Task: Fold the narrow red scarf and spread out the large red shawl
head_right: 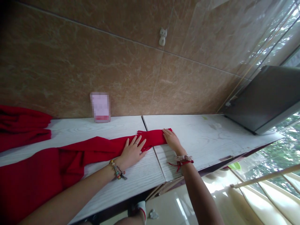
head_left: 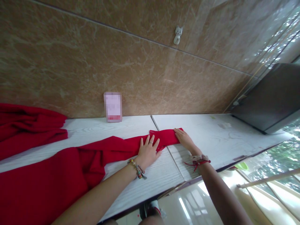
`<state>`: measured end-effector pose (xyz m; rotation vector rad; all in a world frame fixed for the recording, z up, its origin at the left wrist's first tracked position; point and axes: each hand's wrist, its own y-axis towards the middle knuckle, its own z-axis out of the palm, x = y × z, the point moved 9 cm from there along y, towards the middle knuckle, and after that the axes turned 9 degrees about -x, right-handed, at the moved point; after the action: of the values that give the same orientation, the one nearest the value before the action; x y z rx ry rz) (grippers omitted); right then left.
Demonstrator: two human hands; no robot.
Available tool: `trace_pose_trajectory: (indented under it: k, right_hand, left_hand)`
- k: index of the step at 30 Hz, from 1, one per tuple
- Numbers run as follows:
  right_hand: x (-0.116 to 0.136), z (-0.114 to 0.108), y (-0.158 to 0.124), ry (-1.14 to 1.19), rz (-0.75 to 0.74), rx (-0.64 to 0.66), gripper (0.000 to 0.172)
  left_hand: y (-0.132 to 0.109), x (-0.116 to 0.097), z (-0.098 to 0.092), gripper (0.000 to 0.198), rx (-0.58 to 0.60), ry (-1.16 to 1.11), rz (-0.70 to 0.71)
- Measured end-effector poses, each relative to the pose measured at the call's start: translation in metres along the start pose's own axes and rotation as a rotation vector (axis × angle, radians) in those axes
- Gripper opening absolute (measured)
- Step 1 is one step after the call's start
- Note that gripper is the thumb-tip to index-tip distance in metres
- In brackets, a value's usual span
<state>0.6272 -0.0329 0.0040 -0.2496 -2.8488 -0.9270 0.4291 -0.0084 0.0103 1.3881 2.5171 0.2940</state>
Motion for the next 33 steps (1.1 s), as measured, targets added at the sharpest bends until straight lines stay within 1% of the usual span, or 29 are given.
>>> trace_pose_trajectory:
  k: [3, 5, 7, 9, 11, 12, 14, 16, 18, 20, 21, 23, 26, 28, 30, 33]
  right_hand:
    - [-0.024, -0.005, -0.001, 0.000, 0.025, 0.013, 0.038]
    - [-0.036, -0.009, -0.001, 0.017, 0.038, 0.030, 0.038]
    - [-0.044, -0.013, 0.002, 0.038, 0.051, 0.043, 0.037]
    - [-0.044, -0.019, 0.007, 0.057, 0.059, 0.037, 0.035]
    - [-0.031, -0.024, 0.015, 0.069, 0.056, 0.010, 0.034]
    - [-0.018, -0.026, 0.020, 0.077, 0.047, -0.004, 0.033]
    - [0.021, -0.023, 0.030, 0.108, -0.002, -0.006, 0.033]
    - [0.083, -0.010, 0.034, 0.194, -0.163, 0.084, 0.036]
    - [0.147, 0.005, 0.031, 0.262, -0.361, 0.204, 0.038]
    - [0.189, 0.015, 0.028, 0.309, -0.439, 0.252, 0.039]
    - [0.203, 0.018, 0.027, 0.322, -0.465, 0.268, 0.040]
    - [0.217, 0.025, 0.023, 0.336, -0.495, 0.286, 0.044]
    - [0.214, 0.033, 0.018, 0.355, -0.494, 0.302, 0.050]
    - [0.207, 0.037, 0.015, 0.367, -0.478, 0.309, 0.053]
    - [0.203, 0.038, 0.013, 0.383, -0.475, 0.312, 0.054]
    - [0.203, 0.038, 0.010, 0.425, -0.471, 0.328, 0.054]
  left_hand:
    - [-0.001, 0.001, -0.001, 0.054, 0.000, 0.005, -0.016]
    - [-0.001, 0.002, -0.002, 0.052, -0.011, 0.023, -0.030]
    - [0.000, 0.000, -0.005, 0.051, -0.018, 0.057, -0.037]
    - [-0.002, -0.002, -0.010, 0.050, -0.016, 0.103, -0.033]
    - [-0.007, -0.003, -0.018, 0.051, -0.004, 0.147, -0.022]
    - [-0.011, -0.002, -0.023, 0.052, 0.002, 0.162, -0.015]
    - [-0.026, 0.007, -0.036, 0.054, 0.004, 0.176, -0.007]
    - [-0.048, 0.026, -0.052, 0.056, 0.001, 0.187, -0.021]
    - [-0.075, 0.059, -0.061, 0.056, 0.051, 0.207, -0.102]
    - [-0.107, 0.098, -0.063, 0.055, 0.155, 0.218, -0.234]
    - [-0.123, 0.117, -0.064, 0.056, 0.191, 0.211, -0.309]
    - [-0.150, 0.151, -0.069, 0.057, 0.180, 0.214, -0.445]
    - [-0.177, 0.184, -0.077, 0.057, 0.099, 0.243, -0.539]
    - [-0.188, 0.203, -0.080, 0.057, 0.090, 0.248, -0.597]
    - [-0.196, 0.224, -0.083, 0.056, 0.109, 0.245, -0.659]
    - [-0.200, 0.246, -0.089, 0.058, 0.131, 0.247, -0.672]
